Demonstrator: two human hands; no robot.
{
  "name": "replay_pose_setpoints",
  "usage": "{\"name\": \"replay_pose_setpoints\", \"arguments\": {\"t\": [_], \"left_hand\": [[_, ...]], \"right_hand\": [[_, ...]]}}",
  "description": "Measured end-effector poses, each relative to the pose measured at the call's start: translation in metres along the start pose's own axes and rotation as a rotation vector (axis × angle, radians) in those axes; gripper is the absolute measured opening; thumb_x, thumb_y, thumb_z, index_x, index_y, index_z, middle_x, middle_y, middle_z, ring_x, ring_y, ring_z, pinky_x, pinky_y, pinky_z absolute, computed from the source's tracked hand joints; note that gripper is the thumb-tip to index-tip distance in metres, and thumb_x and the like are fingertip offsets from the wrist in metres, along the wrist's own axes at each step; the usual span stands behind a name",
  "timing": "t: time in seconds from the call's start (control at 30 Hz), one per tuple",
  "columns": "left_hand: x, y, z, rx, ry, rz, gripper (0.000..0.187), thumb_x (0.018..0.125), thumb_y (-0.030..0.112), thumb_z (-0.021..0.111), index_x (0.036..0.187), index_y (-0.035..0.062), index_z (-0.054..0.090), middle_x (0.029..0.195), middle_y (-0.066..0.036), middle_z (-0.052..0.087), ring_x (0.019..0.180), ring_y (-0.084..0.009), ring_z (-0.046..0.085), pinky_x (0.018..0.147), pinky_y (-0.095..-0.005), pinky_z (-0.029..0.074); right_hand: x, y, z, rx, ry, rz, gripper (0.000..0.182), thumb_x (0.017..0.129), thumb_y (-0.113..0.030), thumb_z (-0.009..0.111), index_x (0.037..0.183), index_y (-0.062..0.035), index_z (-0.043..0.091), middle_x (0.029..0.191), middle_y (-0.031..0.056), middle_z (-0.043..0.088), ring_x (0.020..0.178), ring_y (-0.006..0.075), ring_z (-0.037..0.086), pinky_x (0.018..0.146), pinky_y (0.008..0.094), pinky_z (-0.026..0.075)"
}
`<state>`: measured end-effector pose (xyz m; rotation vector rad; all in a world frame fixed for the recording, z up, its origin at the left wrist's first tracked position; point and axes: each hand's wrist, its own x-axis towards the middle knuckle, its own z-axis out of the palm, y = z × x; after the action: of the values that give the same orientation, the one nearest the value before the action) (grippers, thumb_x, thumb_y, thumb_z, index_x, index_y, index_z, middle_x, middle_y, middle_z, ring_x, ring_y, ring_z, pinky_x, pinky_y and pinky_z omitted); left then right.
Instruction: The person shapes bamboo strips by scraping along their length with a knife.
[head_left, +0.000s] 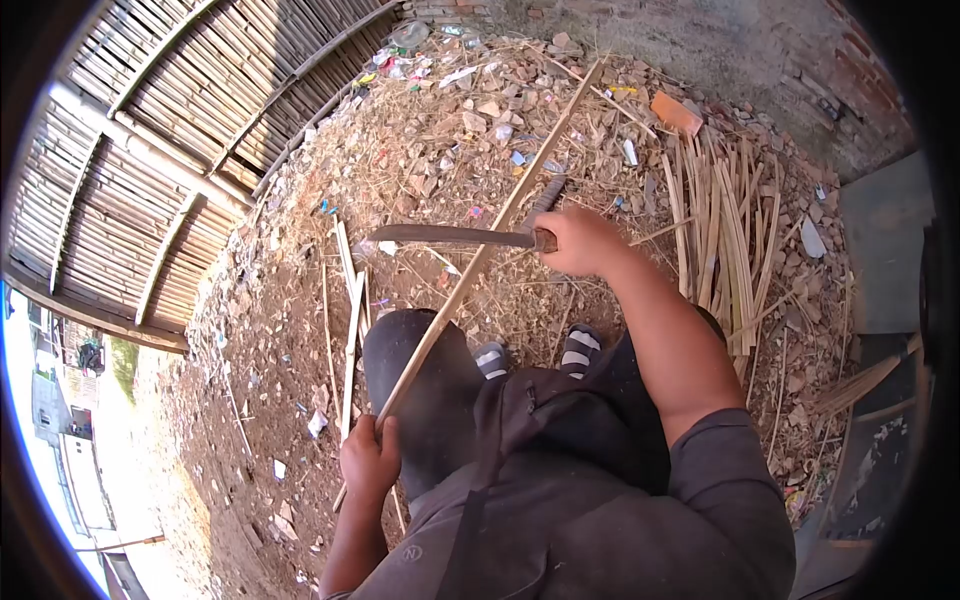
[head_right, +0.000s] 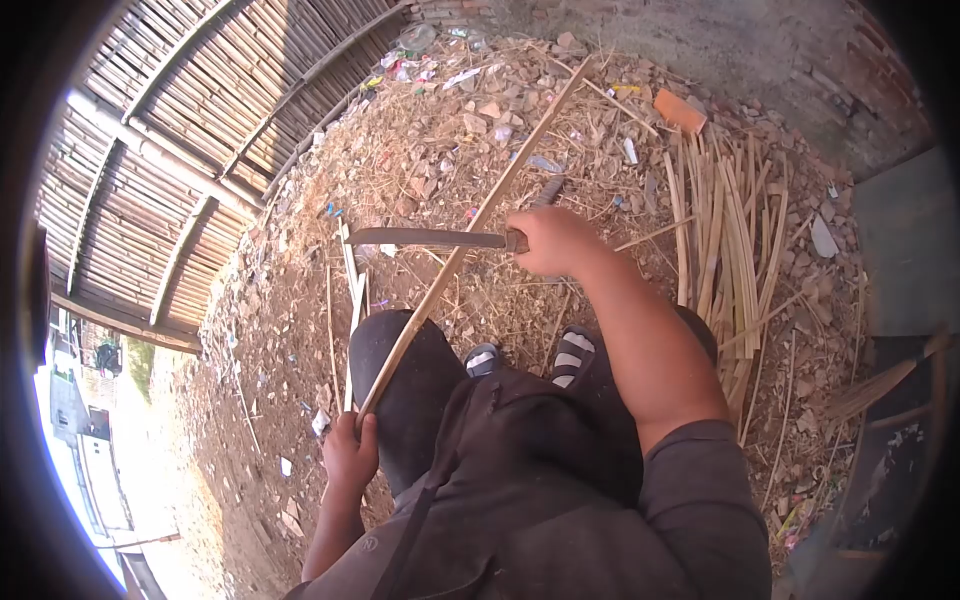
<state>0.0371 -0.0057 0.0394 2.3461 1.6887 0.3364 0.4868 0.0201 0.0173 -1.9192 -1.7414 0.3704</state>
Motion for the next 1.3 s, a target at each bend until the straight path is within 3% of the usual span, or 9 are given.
{"name": "replay_pose_setpoints", "arguments": {"t": [0.27, 0.37, 0.5, 0.7, 0.83, 0.93, 1.1, 1.2, 1.3], "left_hand": [[-0.013, -0.023, 0.009, -0.160, -0.055, 0.046, 0.026, 0.097, 0.023, 0.064, 0.104, -0.0014, 0.057, 0.097, -0.025, 0.067, 0.094, -0.0477, 0.064, 0.079, -0.0529, 0.050], [-0.014, -0.016, 0.004, -0.111, -0.021, 0.083, 0.026, 0.099, 0.024, 0.061, 0.103, -0.0016, 0.057, 0.093, -0.026, 0.067, 0.090, -0.0479, 0.065, 0.076, -0.0541, 0.051], [-0.008, -0.015, -0.004, 0.021, -0.145, 0.032, 0.027, 0.102, 0.027, 0.055, 0.102, 0.0001, 0.058, 0.088, -0.027, 0.068, 0.083, -0.0487, 0.066, 0.071, -0.0565, 0.050], [-0.004, -0.016, 0.000, 0.093, -0.160, 0.031, 0.027, 0.102, 0.029, 0.053, 0.099, 0.0029, 0.058, 0.085, -0.026, 0.068, 0.078, -0.0487, 0.066, 0.068, -0.0586, 0.050], [-0.011, -0.027, 0.017, 0.176, -0.078, 0.043, 0.025, 0.102, 0.028, 0.054, 0.098, 0.0044, 0.058, 0.084, -0.025, 0.068, 0.075, -0.0473, 0.066, 0.065, -0.0583, 0.050], [-0.002, -0.016, 0.010, 0.219, -0.071, 0.028, 0.024, 0.101, 0.029, 0.055, 0.098, 0.0052, 0.058, 0.083, -0.023, 0.068, 0.073, -0.0462, 0.067, 0.064, -0.0572, 0.051], [0.001, -0.024, 0.007, 0.195, -0.075, 0.074, 0.027, 0.102, 0.032, 0.054, 0.097, 0.0058, 0.058, 0.082, -0.022, 0.068, 0.073, -0.0457, 0.067, 0.064, -0.0563, 0.052], [-0.002, -0.033, 0.018, 0.208, -0.093, 0.062, 0.028, 0.102, 0.033, 0.053, 0.096, 0.0063, 0.057, 0.081, -0.022, 0.068, 0.073, -0.0454, 0.067, 0.064, -0.0562, 0.052], [0.010, -0.017, 0.010, 0.240, -0.130, 0.008, 0.028, 0.102, 0.033, 0.053, 0.094, 0.0066, 0.055, 0.081, -0.022, 0.068, 0.073, -0.0454, 0.067, 0.064, -0.0565, 0.051]], "right_hand": [[0.000, -0.007, 0.007, -0.066, -0.076, 0.037, 0.023, 0.076, -0.026, 0.071, 0.095, -0.0140, 0.067, 0.083, 0.0139, 0.070, 0.083, 0.0363, 0.070, 0.072, 0.0508, 0.054], [0.000, -0.006, 0.007, -0.068, -0.093, 0.025, 0.023, 0.076, -0.026, 0.071, 0.096, -0.0148, 0.067, 0.081, 0.0138, 0.070, 0.083, 0.0368, 0.071, 0.072, 0.0511, 0.055], [-0.002, -0.007, 0.012, -0.105, -0.118, 0.005, 0.024, 0.076, -0.026, 0.071, 0.096, -0.0133, 0.068, 0.084, 0.0136, 0.071, 0.085, 0.0364, 0.071, 0.075, 0.0510, 0.056], [-0.010, -0.057, 0.017, -0.198, -0.237, -0.163, 0.020, 0.075, -0.021, 0.070, 0.091, -0.0104, 0.067, 0.083, 0.0140, 0.070, 0.085, 0.0365, 0.071, 0.074, 0.0501, 0.056], [0.008, -0.025, 0.023, 0.062, -0.270, 0.046, 0.017, 0.075, -0.017, 0.066, 0.090, -0.0095, 0.069, 0.083, 0.0144, 0.070, 0.084, 0.0362, 0.070, 0.071, 0.0505, 0.053], [0.014, -0.020, 0.029, -0.009, -0.364, 0.112, 0.019, 0.076, -0.017, 0.065, 0.093, -0.0100, 0.070, 0.084, 0.0143, 0.070, 0.085, 0.0365, 0.069, 0.073, 0.0499, 0.054], [-0.005, -0.073, 0.020, -0.207, -0.362, -0.058, 0.020, 0.077, -0.018, 0.067, 0.095, -0.0127, 0.069, 0.089, 0.0150, 0.071, 0.085, 0.0368, 0.070, 0.075, 0.0496, 0.055], [0.008, -0.020, 0.026, 0.095, -0.224, 0.102, 0.021, 0.076, -0.019, 0.068, 0.096, -0.0108, 0.069, 0.089, 0.0150, 0.071, 0.085, 0.0373, 0.070, 0.075, 0.0497, 0.055], [0.015, -0.010, 0.030, -0.038, -0.196, 0.084, 0.022, 0.076, -0.020, 0.069, 0.095, -0.0083, 0.069, 0.087, 0.0165, 0.071, 0.084, 0.0383, 0.069, 0.074, 0.0499, 0.055]]}}
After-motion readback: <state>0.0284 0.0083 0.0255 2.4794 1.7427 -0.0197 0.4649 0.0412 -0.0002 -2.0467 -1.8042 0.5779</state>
